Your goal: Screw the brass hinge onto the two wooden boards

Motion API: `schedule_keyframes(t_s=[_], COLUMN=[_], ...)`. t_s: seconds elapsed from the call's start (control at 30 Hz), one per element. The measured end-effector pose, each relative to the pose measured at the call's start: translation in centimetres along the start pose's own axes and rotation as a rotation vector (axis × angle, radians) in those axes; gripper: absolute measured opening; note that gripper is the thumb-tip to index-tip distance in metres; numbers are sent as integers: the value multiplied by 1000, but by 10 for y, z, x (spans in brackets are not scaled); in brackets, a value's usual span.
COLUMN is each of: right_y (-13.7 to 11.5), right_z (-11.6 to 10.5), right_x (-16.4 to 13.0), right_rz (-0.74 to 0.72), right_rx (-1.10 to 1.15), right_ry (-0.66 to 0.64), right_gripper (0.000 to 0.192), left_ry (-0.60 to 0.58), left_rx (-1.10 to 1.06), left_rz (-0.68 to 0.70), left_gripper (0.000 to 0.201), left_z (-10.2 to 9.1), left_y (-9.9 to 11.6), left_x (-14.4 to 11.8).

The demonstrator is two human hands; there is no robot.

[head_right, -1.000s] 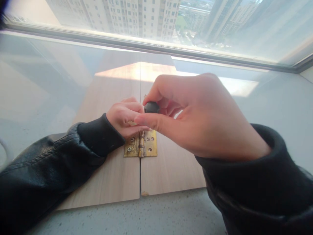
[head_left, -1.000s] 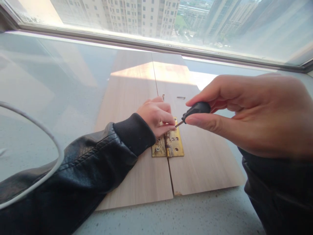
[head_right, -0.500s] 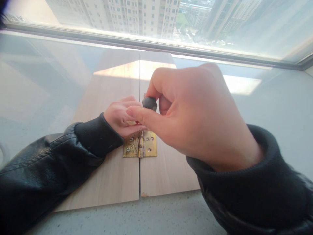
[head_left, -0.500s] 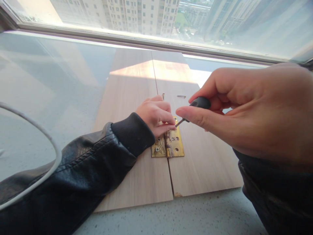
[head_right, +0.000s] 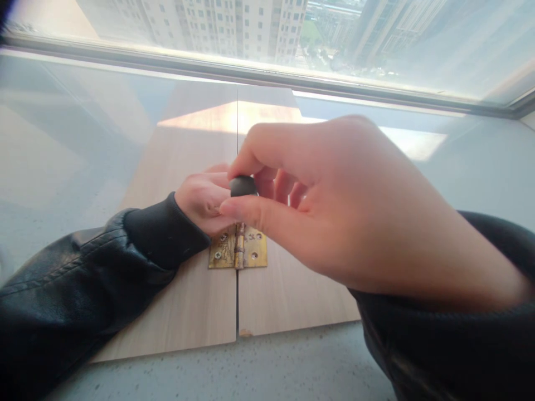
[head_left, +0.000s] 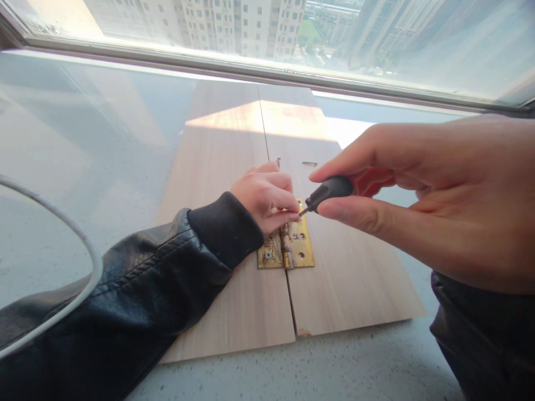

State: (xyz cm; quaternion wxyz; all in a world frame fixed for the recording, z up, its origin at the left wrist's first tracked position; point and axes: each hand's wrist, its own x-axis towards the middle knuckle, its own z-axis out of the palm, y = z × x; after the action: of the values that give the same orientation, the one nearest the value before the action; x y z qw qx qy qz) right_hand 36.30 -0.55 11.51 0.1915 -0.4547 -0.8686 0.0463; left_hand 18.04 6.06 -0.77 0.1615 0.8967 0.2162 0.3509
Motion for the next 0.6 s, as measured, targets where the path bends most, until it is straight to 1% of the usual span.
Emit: schedule_keyframes(t_s=[0.1,0.13,0.2,0.27,0.33,0.4,0.53,0.6], right_y=[1,1,-1,-2,-1,1,0,-1], right_z=[1,2,5,8,11,14,14,13], right_x=[1,2,3,4,3,3,4,4], right_rz=[49,64,97,150,208,240,266,256], right_rx=[-4,2,-20,-89,-146,-151,-113,-124], right_ry=[3,6,58,154,221,236,235,225], right_gripper=[22,21,24,33,43,46,35,35], left_ry=[89,110,128,115,78,55,18,-13], left_rx=[-91,-101,-83,-51,-41,-56,-78,-80], left_rz=[99,101,118,173,202,179,71,16], left_gripper=[22,24,21,16,12,11,8,6], left_z=[0,0,0,-1,-4,-6,-9,-10], left_y=[-2,-2,-4,-6,-7,-7,-2,0], left_x=[-1,-1,-1,0,1,1,2,2])
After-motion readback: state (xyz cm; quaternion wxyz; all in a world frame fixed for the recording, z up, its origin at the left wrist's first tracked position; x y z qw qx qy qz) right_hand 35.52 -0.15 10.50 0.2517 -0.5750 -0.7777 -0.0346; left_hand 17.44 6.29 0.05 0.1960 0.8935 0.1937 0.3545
